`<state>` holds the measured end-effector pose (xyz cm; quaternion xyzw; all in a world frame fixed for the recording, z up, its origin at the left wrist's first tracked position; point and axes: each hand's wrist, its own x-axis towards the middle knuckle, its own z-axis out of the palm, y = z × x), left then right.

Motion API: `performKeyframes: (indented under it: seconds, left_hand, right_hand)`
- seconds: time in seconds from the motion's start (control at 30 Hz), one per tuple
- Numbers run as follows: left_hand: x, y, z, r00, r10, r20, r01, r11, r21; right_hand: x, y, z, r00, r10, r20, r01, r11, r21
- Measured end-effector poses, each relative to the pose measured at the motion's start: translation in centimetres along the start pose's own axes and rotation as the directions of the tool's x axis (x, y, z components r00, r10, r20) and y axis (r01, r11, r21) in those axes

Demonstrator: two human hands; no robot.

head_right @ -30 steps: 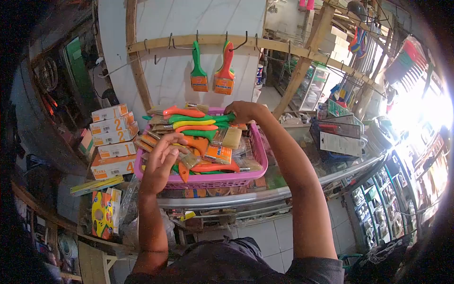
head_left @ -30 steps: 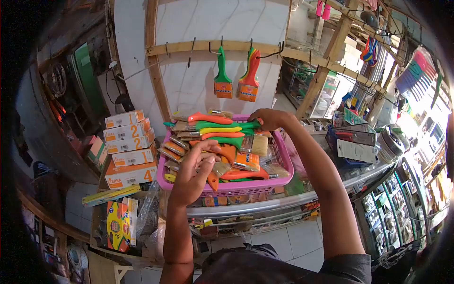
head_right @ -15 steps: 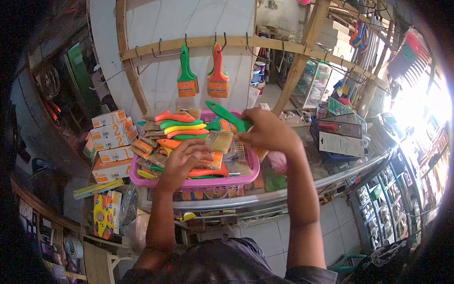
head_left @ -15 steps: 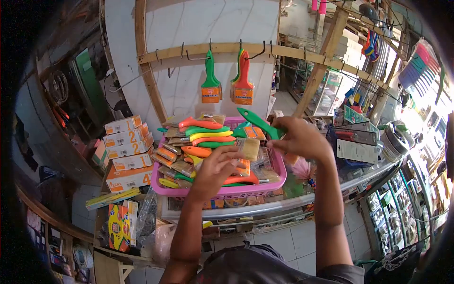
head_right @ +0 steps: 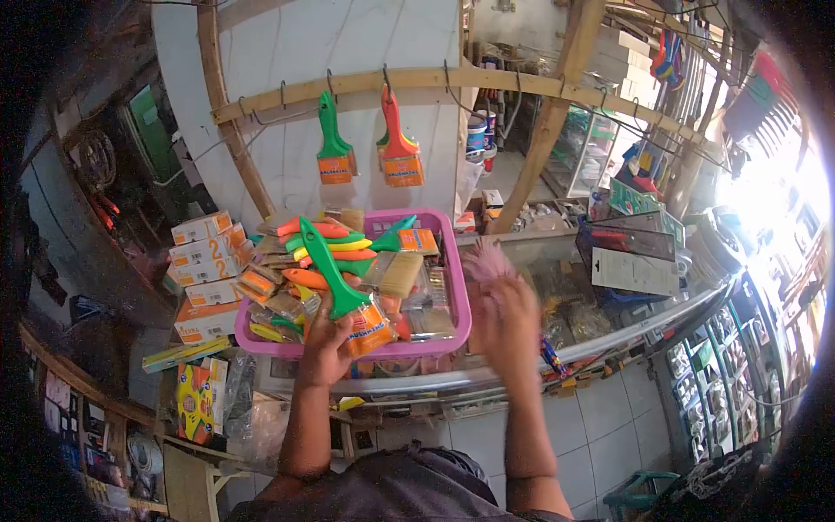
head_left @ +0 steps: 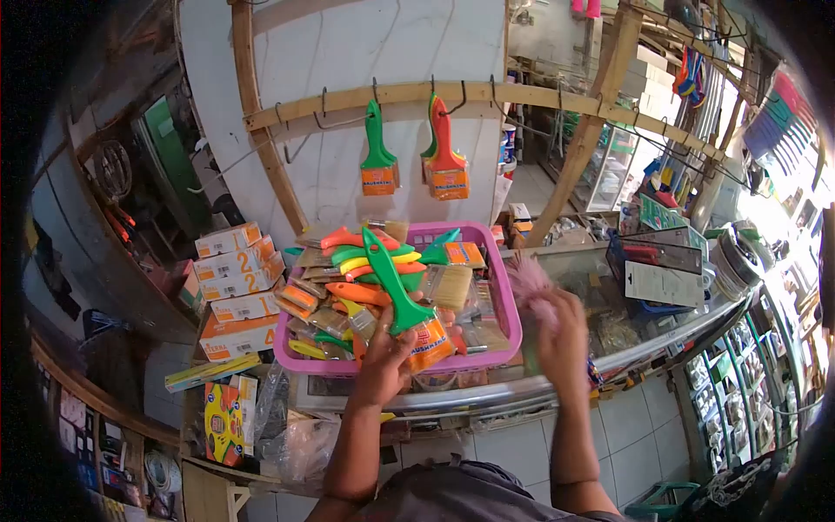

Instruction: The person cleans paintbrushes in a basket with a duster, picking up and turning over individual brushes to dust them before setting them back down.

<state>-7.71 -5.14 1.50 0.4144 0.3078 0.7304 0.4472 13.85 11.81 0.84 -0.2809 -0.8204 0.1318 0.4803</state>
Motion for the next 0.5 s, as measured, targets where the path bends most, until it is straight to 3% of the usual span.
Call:
performKeyframes:
  seconds: [0.07, 0.1, 0.13, 0.27, 0.33, 0.37, 0.43, 0.47, 0.5]
  left_hand:
    - [0.0, 0.5, -0.8, 0.999, -0.022, -0.028, 0.021, 0.999, -0.032]
    - [0.1, 0.7, -1.1, 0.999, -0.032, -0.040, 0.030, 0.998, -0.049]
    - [0.4, 1.2, -0.4, 0.999, 0.006, -0.051, -0.003, 0.999, 0.046]
    - [1.0, -0.8, -1.5, 0.986, 0.092, -0.136, -0.074, 0.988, 0.133]
    - [0.9, -2.1, -2.4, 0.970, 0.112, -0.214, -0.103, 0.993, 0.051]
    - [0.8, -2.0, -2.2, 0.972, 0.096, -0.213, -0.099, 0.995, -0.002]
    - [0.5, -0.5, -2.0, 0.999, 0.004, -0.044, -0.011, 0.988, -0.154]
    - [0.1, -0.7, -2.0, 0.993, -0.026, -0.111, 0.011, 0.990, -0.138]
    - [-0.5, -0.8, -2.2, 0.990, -0.026, -0.136, 0.006, 0.990, -0.142]
  right_hand:
    - [-2.3, 5.1, -1.1, 0.985, 0.171, 0.026, -0.147, 0.905, -0.399]
    - [-3.5, 6.8, -1.7, 0.937, 0.333, 0.103, -0.222, 0.799, -0.559]
    - [-4.2, 7.7, -2.3, 0.873, 0.454, 0.180, -0.249, 0.730, -0.636]
    - [-7.3, 11.9, -1.2, 0.851, 0.466, 0.241, -0.246, 0.760, -0.602]
    - [-8.3, 12.4, -1.1, 0.880, 0.418, 0.226, -0.243, 0.805, -0.541]
    - [-8.1, 11.0, -1.5, 0.880, 0.445, 0.169, -0.322, 0.818, -0.477]
    - [-7.7, 7.8, -3.1, 0.861, 0.504, 0.071, -0.456, 0.826, -0.331]
    - [-7.7, 7.3, -3.6, 0.819, 0.573, 0.024, -0.565, 0.814, -0.137]
    - [-7.6, 5.9, -4.3, 0.838, 0.545, -0.024, -0.546, 0.836, -0.049]
